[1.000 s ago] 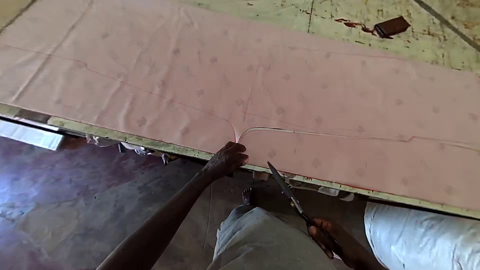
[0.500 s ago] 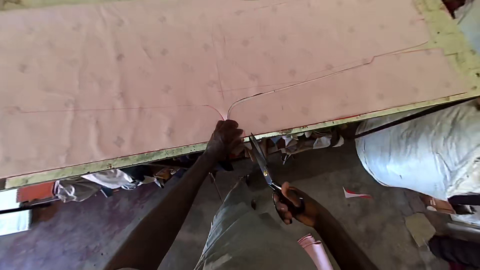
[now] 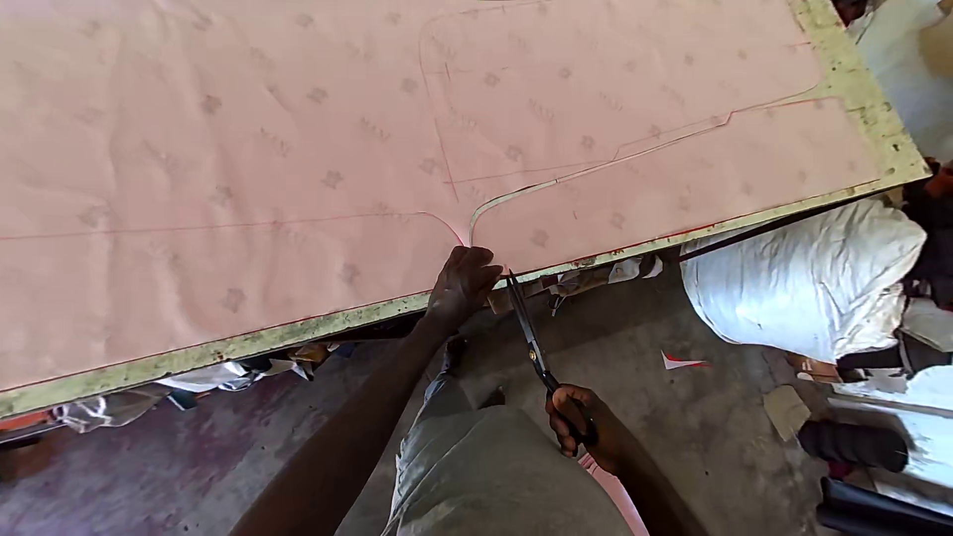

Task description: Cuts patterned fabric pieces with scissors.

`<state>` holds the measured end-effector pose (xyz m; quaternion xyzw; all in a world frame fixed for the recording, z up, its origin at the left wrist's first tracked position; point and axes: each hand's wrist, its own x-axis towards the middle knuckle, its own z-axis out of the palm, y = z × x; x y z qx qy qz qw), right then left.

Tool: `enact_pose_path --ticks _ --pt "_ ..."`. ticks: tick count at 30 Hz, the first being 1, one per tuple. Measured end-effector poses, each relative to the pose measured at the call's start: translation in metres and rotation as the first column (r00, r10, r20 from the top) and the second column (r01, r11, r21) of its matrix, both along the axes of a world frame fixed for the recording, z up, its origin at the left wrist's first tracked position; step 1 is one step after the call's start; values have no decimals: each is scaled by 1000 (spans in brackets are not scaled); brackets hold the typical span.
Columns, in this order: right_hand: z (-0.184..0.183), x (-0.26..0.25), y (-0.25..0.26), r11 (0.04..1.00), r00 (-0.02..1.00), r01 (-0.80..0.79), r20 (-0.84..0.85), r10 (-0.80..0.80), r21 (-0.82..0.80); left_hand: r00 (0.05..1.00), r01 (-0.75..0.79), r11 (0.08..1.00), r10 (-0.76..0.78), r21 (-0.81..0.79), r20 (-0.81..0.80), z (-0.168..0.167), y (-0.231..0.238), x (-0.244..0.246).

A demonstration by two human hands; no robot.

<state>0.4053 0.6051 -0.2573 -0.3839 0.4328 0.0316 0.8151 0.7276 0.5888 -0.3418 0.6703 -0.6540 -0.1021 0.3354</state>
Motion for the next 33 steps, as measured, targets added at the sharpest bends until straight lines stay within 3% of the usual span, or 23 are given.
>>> enact_pose_path --ticks 10,33 --pt "-1 4 2 999 997 -8 -74 4 -52 999 -17 1000 18 16 -44 -1 -3 0" --pt "-12 -5 1 998 998 -16 -63 12 -61 998 -21 999 23 38 -60 -1 -5 -1"
